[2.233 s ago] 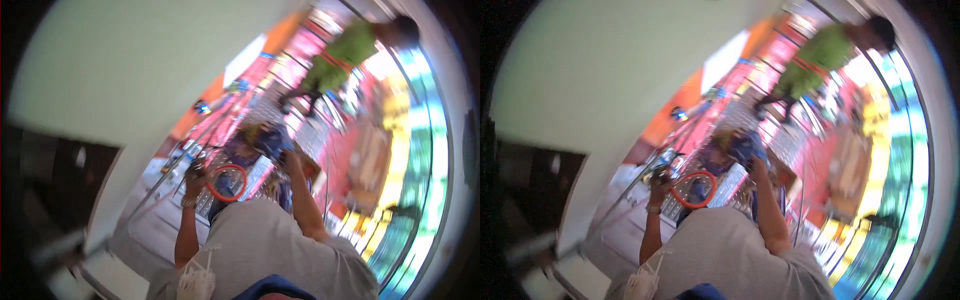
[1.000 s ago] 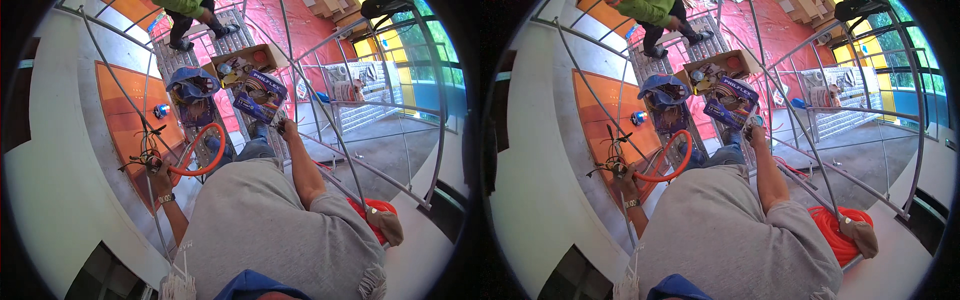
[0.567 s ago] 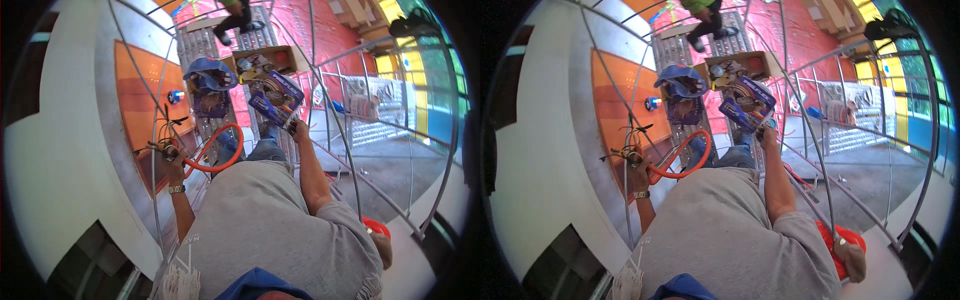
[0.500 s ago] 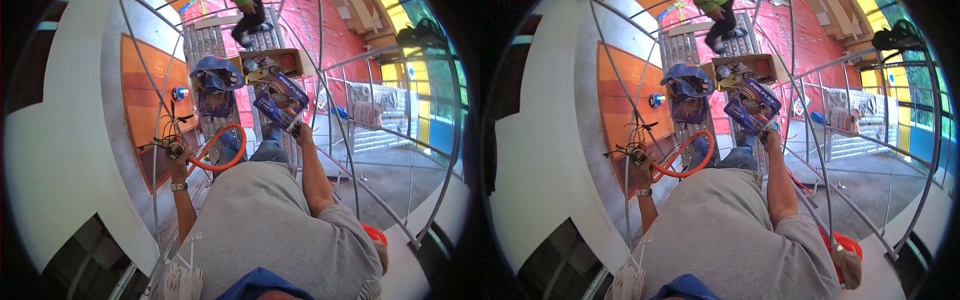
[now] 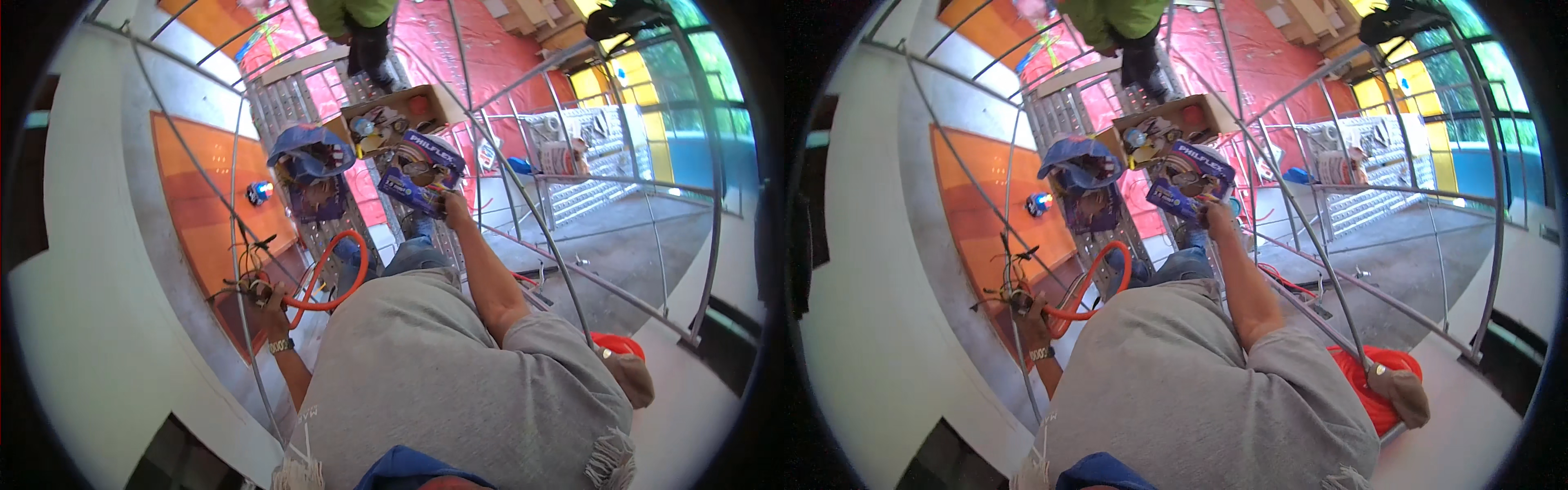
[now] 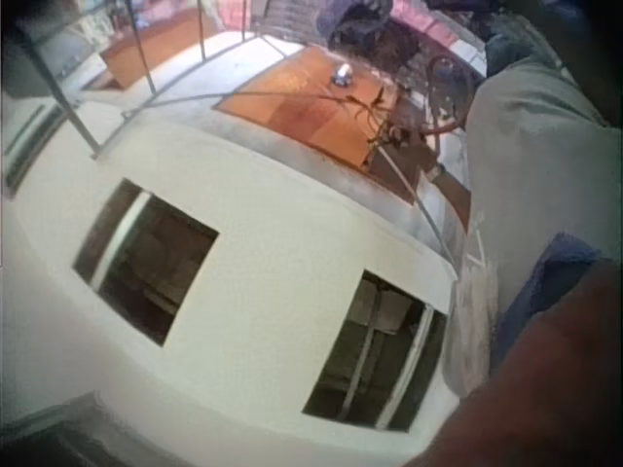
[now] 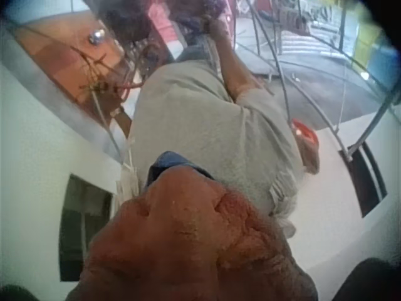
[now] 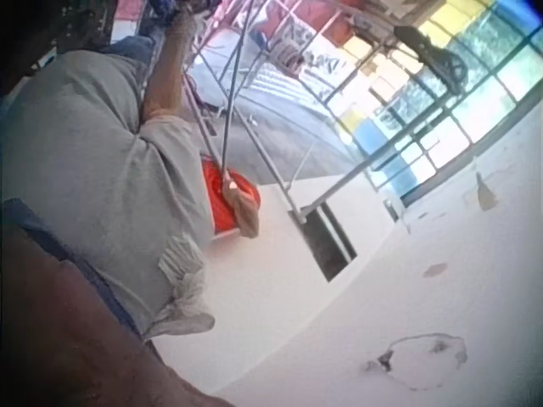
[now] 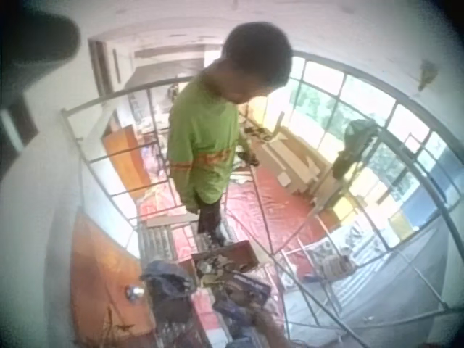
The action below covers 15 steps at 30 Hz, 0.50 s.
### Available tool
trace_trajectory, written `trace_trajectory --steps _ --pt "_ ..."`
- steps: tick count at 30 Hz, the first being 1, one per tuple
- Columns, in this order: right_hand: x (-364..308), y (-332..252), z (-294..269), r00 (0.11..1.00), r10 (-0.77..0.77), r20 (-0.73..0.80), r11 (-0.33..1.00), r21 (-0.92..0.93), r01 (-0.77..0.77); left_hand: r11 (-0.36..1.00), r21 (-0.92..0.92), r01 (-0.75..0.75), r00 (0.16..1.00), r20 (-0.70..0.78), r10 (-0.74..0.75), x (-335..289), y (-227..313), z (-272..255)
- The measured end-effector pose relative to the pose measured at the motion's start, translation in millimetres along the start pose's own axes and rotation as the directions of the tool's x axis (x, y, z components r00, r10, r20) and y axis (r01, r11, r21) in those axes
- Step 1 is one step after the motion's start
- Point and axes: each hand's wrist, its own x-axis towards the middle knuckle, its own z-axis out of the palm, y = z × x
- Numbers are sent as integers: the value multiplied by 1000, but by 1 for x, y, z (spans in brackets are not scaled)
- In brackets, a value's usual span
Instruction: The person untangles and gathers several electrical wires while standing on a scaffold, eventually coiling them together.
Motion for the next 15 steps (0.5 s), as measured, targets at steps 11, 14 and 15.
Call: trace_trajectory --steps 11,14,15 --pt "-16 44 -14 989 -38 -142 987 149 60 999 37 -24 982 190 16 5 20 31" --pt "-32 39 -23 980 7 -197 991 134 20 998 47 -38 973 231 27 8 26 42" --pt "-35 38 -28 978 1 -208 989 147 30 998 51 -45 969 244 31 9 28 46"
